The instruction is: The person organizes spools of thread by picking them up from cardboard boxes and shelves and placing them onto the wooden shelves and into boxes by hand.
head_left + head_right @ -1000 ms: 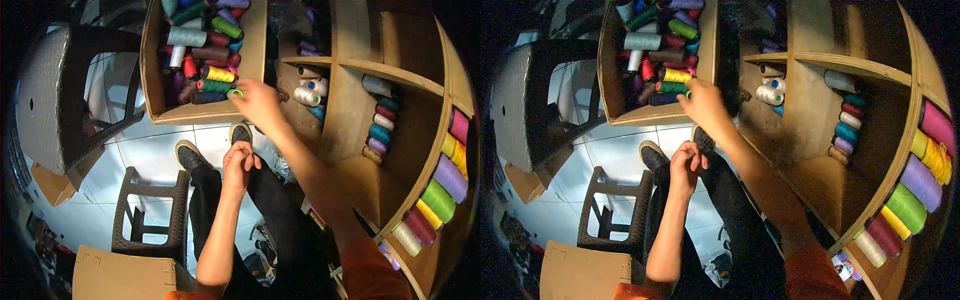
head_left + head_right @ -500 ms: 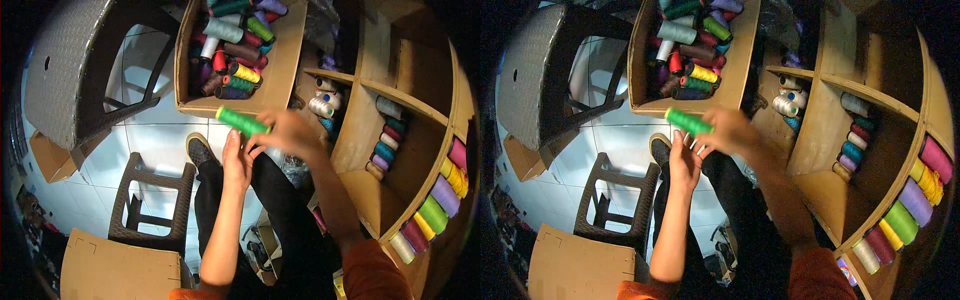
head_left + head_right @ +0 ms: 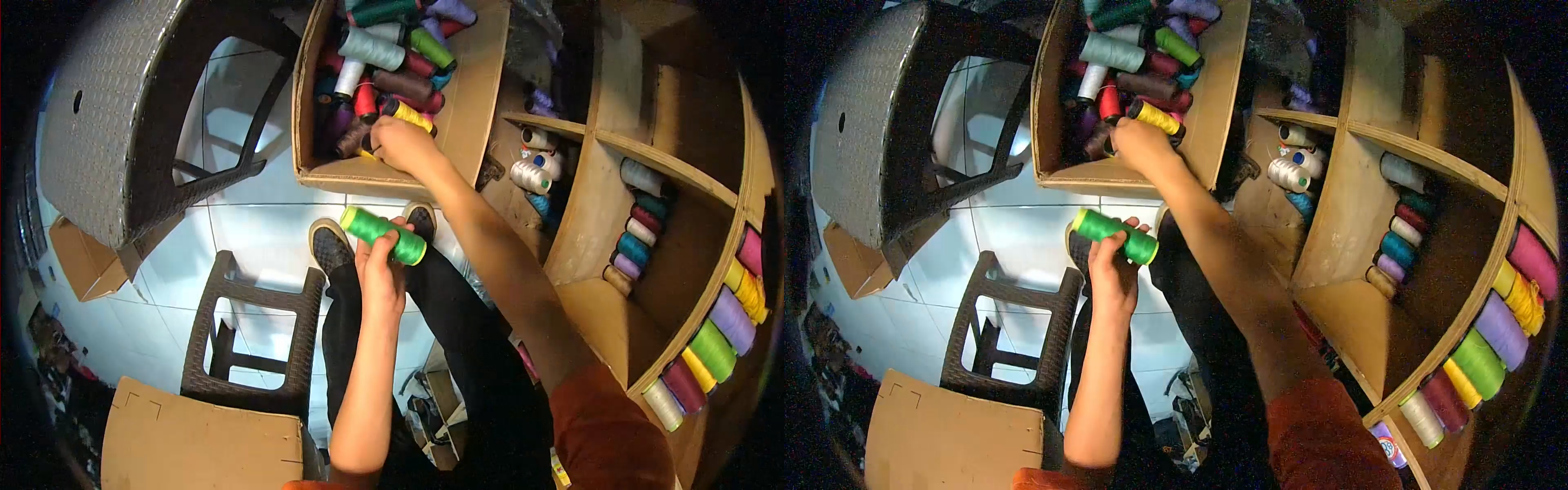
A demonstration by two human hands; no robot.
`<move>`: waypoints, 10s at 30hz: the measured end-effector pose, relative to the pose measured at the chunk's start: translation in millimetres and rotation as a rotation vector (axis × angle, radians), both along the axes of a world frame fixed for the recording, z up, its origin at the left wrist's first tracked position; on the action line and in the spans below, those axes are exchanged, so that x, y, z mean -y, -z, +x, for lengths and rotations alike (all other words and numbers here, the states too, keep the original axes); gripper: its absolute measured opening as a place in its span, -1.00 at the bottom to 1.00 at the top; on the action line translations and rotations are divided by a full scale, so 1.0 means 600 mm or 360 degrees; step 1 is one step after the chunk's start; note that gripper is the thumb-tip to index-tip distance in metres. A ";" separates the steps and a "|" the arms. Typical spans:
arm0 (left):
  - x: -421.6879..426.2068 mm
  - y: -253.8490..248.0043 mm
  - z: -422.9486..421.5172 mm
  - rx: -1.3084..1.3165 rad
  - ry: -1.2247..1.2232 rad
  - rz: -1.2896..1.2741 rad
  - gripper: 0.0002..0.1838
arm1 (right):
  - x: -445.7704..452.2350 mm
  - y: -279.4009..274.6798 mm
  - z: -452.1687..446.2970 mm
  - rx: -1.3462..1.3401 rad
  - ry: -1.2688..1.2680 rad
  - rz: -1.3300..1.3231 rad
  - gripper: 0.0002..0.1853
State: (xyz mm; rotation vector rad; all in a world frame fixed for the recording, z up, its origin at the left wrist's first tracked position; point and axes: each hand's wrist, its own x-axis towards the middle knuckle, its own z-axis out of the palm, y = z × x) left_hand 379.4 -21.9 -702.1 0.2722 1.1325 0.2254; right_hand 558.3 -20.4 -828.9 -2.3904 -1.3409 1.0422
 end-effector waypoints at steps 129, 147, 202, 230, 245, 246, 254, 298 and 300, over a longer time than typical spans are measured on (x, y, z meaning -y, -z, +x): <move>-0.085 -1.222 0.089 0.1737 0.0805 0.2027 -0.80 | 0.219 -1.487 -0.117 -0.1818 0.1384 0.2090 -0.50; -0.118 -1.260 0.071 0.1091 0.0998 0.2212 -0.76 | 0.153 -1.439 -0.145 0.1301 0.0534 0.1774 -0.64; -0.065 -1.130 0.091 0.1188 0.0745 0.1537 -0.59 | 0.152 -1.312 -0.163 0.0277 0.1250 0.2105 -0.49; 0.066 -0.211 0.030 0.0329 0.1404 0.0371 -0.63 | 0.481 -0.202 0.206 0.0731 0.2861 0.1178 -0.55; 0.030 -0.191 0.117 0.0414 0.1316 0.0533 -0.44 | 0.401 -0.355 0.087 -0.1020 0.2408 0.0609 -0.56; 0.036 -0.190 0.132 0.0440 0.1318 0.0576 -0.43 | 0.358 -0.404 0.044 -0.1238 0.2085 0.0596 -0.55; 0.066 -0.202 0.218 0.0602 0.1542 0.1571 -0.07 | 0.334 -0.411 -0.033 -0.0572 0.2152 0.0768 -0.75; -0.182 0.284 0.290 -0.1300 0.2074 0.2671 -0.36 | 0.078 -0.120 0.034 0.0253 0.1328 -0.0003 -0.41; -0.181 0.222 0.267 -0.1126 0.1957 0.2607 -0.16 | 0.153 -0.257 0.052 -0.0591 0.1486 0.0068 -0.35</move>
